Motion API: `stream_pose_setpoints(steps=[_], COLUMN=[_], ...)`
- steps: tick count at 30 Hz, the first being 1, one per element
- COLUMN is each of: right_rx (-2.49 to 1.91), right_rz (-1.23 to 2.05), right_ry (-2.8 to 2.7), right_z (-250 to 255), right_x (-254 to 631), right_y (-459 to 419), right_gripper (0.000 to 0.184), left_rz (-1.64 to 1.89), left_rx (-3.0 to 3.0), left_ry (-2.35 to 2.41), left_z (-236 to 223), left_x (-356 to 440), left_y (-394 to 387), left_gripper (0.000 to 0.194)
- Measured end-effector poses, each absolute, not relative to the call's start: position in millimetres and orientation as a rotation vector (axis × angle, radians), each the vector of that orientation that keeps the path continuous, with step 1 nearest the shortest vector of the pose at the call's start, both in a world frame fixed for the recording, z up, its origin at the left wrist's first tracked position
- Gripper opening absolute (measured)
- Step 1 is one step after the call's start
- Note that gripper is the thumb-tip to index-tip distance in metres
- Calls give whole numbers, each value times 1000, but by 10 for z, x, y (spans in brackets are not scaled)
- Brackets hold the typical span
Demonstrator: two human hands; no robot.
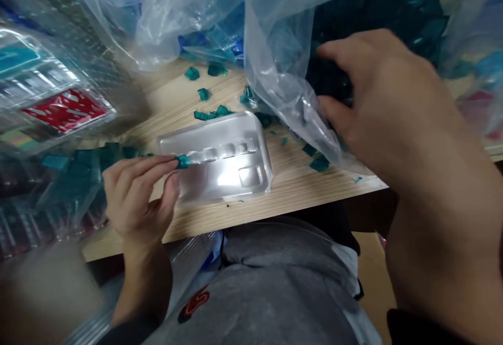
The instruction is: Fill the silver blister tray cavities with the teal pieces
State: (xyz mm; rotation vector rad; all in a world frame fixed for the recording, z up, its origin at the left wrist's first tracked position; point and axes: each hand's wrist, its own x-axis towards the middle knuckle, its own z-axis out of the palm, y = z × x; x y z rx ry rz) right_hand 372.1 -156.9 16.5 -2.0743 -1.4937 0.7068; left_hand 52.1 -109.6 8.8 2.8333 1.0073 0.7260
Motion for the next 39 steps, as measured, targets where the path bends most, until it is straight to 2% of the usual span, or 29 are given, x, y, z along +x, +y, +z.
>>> stream_pose_setpoints(steps=[5,13,17,19,21,24,28,33,39], right_rx=[-2368,-2327,-2178,-2133,-2110,-2038,-1906,-1812,-1399], right_rz=[600,535,667,796,788,696,527,389,856], right_ry=[-1910,-1703,-1751,-1748,-1737,-1738,-1714,-1491,-477], right_z=[253,266,214,186,163,145,151,215,621], right_x=[3627,3607,3632,3629,3623,3633,3737,3902,3626], right_y=[-1326,-1393,-1426,-1426,-1424,-1418,-1419,-1494,-1776], right_gripper=[39,20,28,34,36,29,21,16,34], left_rz=[685,702,751,685,679,932,1190,1371,1293], left_rx=[2717,2484,2228,2228,2267,2305,2366,2313,2050], left_ry=[1084,1061,1052,1022,1003,1023,1042,1094,1110], left_z=[124,149,156,165,155,105,100,140,272], left_x=[558,628,648,668,706,828,1015,983,933], left_y=[-1104,-1058,-989,-950,-909,-818,-681,-721,-1066], left_gripper=[25,29,18,14,11,11,20,21,18])
